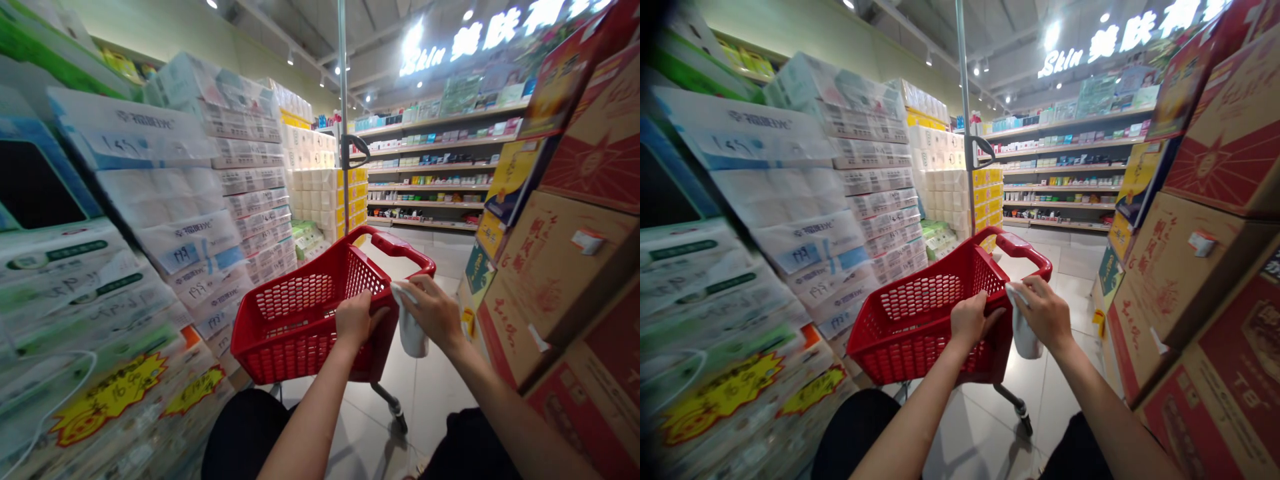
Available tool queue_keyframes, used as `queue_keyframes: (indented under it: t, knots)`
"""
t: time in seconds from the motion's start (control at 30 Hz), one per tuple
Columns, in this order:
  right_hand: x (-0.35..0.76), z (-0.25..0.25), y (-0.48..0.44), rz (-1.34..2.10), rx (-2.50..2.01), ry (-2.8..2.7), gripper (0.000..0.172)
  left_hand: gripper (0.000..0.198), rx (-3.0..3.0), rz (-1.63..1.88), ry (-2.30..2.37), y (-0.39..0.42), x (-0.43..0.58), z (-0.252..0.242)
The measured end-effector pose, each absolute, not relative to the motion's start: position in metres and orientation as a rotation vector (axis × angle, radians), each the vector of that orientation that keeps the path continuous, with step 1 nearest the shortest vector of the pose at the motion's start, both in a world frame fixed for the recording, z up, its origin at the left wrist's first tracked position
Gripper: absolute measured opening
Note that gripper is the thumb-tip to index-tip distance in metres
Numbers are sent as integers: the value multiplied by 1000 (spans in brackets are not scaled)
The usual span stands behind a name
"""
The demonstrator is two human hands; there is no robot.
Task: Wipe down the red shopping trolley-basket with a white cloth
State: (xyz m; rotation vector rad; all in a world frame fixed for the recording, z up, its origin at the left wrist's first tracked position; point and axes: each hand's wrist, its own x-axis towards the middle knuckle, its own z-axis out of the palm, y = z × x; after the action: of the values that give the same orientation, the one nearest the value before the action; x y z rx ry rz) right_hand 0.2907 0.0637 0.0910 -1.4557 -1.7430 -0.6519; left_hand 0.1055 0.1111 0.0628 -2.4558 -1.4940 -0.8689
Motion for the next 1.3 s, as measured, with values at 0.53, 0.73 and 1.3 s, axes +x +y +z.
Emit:
queue_keyframes:
  t: [0.53,0.73,1.3]
  knots:
    - [268,65,63,-554,-1384,-1737,25,36,-2468,-814,-1536,109,109,66]
    - [318,95,80,-551,-1453,-1310,28,43,-2452,-819,-1559,110,113,64]
    - [289,100,83,-582,-1289,-1810,20,39,-2486,-849,-1513,114,108,64]
